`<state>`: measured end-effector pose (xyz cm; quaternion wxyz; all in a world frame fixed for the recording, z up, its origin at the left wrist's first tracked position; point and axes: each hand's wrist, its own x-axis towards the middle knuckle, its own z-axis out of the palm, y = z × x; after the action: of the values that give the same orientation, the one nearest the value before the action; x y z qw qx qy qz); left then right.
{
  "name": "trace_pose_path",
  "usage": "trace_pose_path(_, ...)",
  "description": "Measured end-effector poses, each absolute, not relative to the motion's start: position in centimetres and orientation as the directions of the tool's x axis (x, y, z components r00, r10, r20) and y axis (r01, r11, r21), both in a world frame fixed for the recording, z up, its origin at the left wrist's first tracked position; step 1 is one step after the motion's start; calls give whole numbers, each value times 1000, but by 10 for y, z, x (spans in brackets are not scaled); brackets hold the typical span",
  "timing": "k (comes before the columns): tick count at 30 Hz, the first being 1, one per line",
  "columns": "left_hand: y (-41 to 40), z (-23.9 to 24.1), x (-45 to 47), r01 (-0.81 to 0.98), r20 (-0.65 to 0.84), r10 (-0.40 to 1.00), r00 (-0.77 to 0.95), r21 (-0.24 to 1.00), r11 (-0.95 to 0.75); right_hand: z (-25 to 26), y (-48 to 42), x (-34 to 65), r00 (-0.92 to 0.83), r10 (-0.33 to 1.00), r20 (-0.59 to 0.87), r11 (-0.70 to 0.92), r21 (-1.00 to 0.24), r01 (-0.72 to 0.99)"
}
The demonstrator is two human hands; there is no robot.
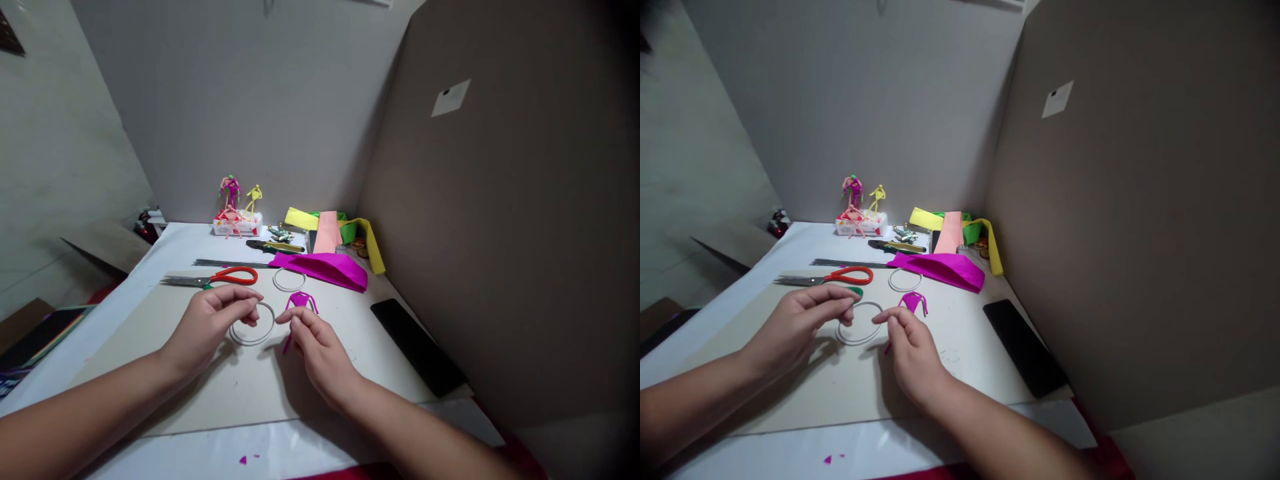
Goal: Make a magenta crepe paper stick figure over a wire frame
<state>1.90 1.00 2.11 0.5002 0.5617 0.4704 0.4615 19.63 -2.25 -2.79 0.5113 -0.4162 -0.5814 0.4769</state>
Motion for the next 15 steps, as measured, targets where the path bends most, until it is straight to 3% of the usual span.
trace_pose_path(5, 7, 45, 24, -93, 102, 990, 102, 991, -92, -23, -29, 189, -151, 889, 433, 432, -901, -43)
trace_pose_path(9, 3, 74, 38, -389, 215, 971, 108, 908, -158, 9, -36, 174, -232, 740, 631, 617, -775, -138)
trace_pose_path(11, 4, 87, 46, -469, 238, 970, 59, 864, -183, 32, -33, 164, -237, 670, 703, 708, -702, -82)
trace_pose_path(15, 10, 103, 54, -630, 230, 969, -91, 740, -235, 64, -13, 138, -161, 681, 714, 732, -671, 117)
